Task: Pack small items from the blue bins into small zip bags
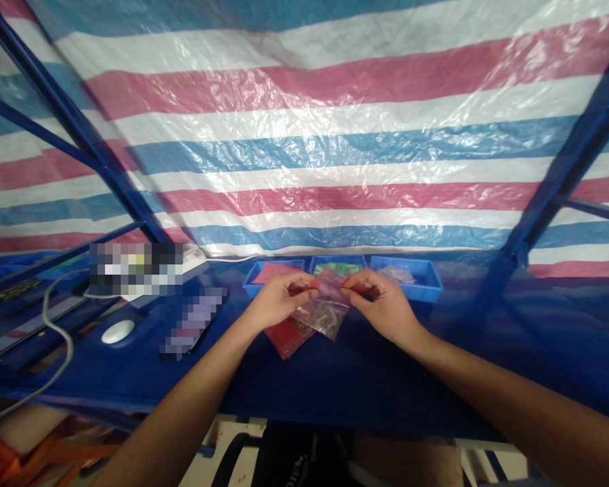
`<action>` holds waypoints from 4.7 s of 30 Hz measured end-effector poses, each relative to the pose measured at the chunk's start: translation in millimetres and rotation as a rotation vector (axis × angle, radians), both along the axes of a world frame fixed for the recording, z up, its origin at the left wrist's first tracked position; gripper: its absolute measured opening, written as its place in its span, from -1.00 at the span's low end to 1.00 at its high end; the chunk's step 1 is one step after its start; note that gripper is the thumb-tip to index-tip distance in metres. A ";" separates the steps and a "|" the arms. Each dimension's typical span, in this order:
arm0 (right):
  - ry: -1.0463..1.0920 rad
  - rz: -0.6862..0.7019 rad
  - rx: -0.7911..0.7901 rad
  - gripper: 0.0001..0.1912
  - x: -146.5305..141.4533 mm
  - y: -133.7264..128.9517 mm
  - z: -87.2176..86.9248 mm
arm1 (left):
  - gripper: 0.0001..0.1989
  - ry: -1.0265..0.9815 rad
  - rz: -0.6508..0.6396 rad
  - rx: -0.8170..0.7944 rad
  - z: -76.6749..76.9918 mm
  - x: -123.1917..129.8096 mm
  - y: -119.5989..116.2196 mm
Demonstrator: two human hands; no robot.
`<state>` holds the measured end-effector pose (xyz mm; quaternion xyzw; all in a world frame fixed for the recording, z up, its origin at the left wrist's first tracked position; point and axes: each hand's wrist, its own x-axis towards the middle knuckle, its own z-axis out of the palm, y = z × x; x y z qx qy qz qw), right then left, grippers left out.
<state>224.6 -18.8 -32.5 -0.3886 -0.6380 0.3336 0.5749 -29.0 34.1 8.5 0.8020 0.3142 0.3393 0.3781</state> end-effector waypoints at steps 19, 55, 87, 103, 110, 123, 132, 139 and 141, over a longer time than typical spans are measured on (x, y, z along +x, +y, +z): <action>-0.100 0.102 -0.041 -0.64 -8.8 -10.6 4.9 | -0.74 -0.102 -0.039 0.083 6.9 4.1 -7.2; 0.120 -0.013 -0.150 -0.66 -5.0 -9.4 13.8 | -0.60 -0.154 -0.005 -0.033 4.5 15.4 -13.4; 0.224 -0.098 -0.106 -0.54 -13.3 -17.2 20.9 | -0.71 -0.083 0.037 0.115 3.7 31.4 -30.4; 0.112 -0.015 -0.123 -0.63 -7.1 -9.1 10.4 | -0.57 -0.179 0.029 0.035 -5.4 24.0 -18.2; 0.161 -0.150 -0.038 -0.63 -5.0 -3.9 8.5 | -0.67 -0.075 0.111 0.452 3.1 23.3 -29.1; 0.119 -0.028 -0.083 -0.63 -11.1 -16.2 17.5 | -0.54 0.036 -0.039 0.298 8.2 31.3 -44.8; 0.117 0.112 -0.089 -0.67 -17.7 -26.7 26.2 | -0.66 -0.009 0.044 0.179 11.7 30.3 -40.7; 0.168 -0.140 0.017 -0.56 -7.9 -12.3 15.5 | -0.65 -0.118 0.111 0.036 6.5 29.5 -37.5; 0.152 -0.152 0.028 -0.46 -5.5 -9.2 13.5 | -0.65 -0.153 0.087 -0.010 5.7 29.6 -37.0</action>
